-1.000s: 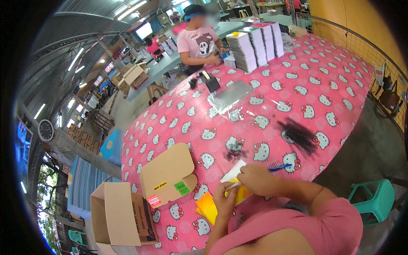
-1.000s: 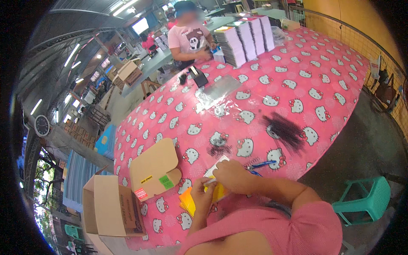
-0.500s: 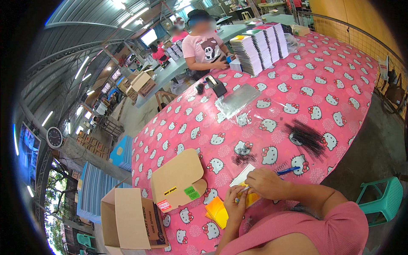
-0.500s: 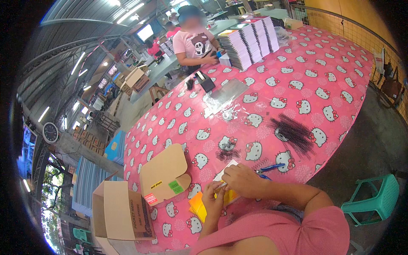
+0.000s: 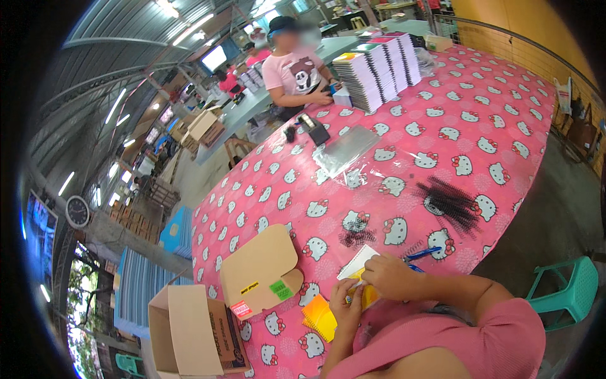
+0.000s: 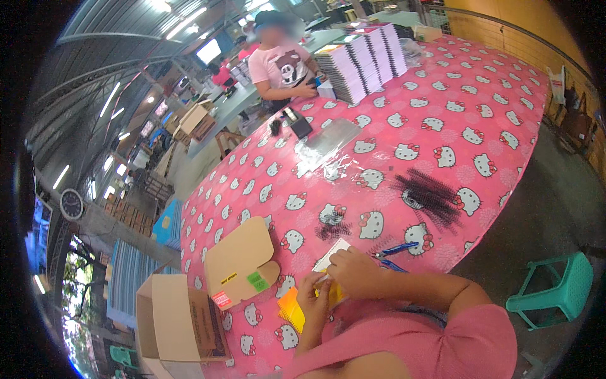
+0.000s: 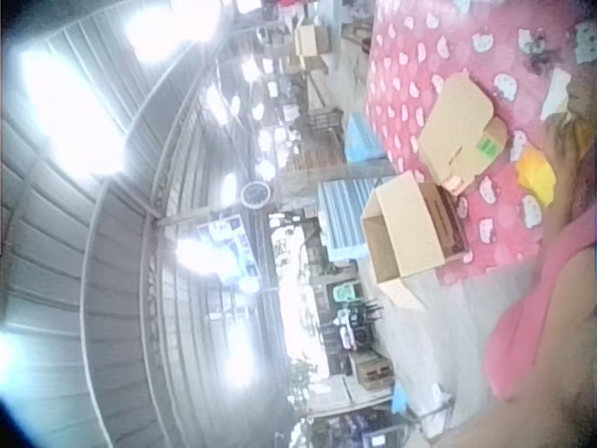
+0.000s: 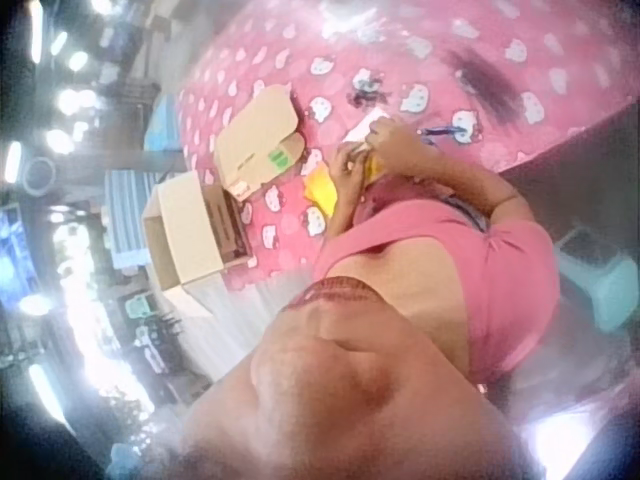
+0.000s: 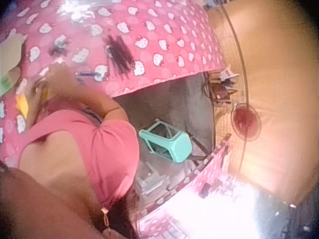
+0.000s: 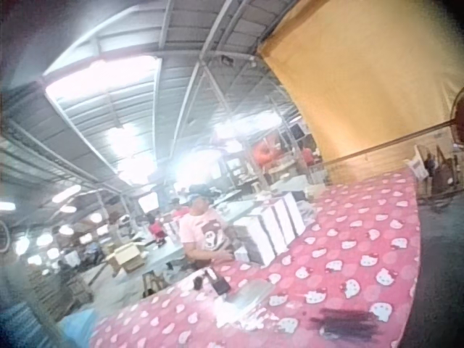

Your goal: The person places small yellow books onto a table, cuts the ends of plastic binders with shears, and packs them into a cardboard box.

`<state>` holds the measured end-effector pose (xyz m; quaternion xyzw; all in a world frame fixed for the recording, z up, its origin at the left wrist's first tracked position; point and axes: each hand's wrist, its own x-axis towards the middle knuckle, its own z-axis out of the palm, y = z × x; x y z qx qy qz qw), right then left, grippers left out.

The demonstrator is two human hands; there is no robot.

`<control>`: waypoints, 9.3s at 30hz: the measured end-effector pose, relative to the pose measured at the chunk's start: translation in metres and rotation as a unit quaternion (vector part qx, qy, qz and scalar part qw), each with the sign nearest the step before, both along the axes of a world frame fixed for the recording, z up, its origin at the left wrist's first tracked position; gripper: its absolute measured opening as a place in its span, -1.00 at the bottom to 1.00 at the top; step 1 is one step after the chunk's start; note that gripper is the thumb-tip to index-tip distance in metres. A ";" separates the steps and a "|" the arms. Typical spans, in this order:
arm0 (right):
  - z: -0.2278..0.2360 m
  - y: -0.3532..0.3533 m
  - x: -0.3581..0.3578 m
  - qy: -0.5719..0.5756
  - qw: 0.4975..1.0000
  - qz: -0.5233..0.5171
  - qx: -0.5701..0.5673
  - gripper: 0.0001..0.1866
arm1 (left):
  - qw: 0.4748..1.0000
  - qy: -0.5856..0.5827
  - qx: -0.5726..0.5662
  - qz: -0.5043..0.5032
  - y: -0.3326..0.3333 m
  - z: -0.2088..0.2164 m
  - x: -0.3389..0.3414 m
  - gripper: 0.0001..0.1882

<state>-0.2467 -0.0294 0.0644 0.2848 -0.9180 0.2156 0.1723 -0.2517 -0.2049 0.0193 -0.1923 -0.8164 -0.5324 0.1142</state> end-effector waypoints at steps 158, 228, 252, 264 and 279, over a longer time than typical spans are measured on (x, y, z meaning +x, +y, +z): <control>0.054 0.024 -0.046 0.125 0.991 0.054 0.017 -0.53 | 0.898 -0.273 0.192 -0.285 -0.035 0.099 -0.046 -0.41; -0.077 0.042 0.003 -0.208 0.927 -0.167 -0.262 -0.51 | 0.955 -0.192 -0.227 -0.005 -0.005 -0.022 -0.146 -0.13; -0.075 -0.017 0.002 -0.228 0.861 -0.005 -0.455 -0.73 | 0.993 -0.081 -0.065 0.065 -0.014 -0.001 0.016 -0.38; -0.069 0.048 -0.011 -0.122 0.976 -0.062 -0.172 -0.56 | 0.976 0.065 -0.198 0.064 0.006 0.018 -0.005 -0.91; -0.095 0.178 -0.041 -0.037 0.888 -0.457 -0.022 -0.70 | 0.968 0.135 -0.198 0.073 0.004 0.010 -0.001 -0.88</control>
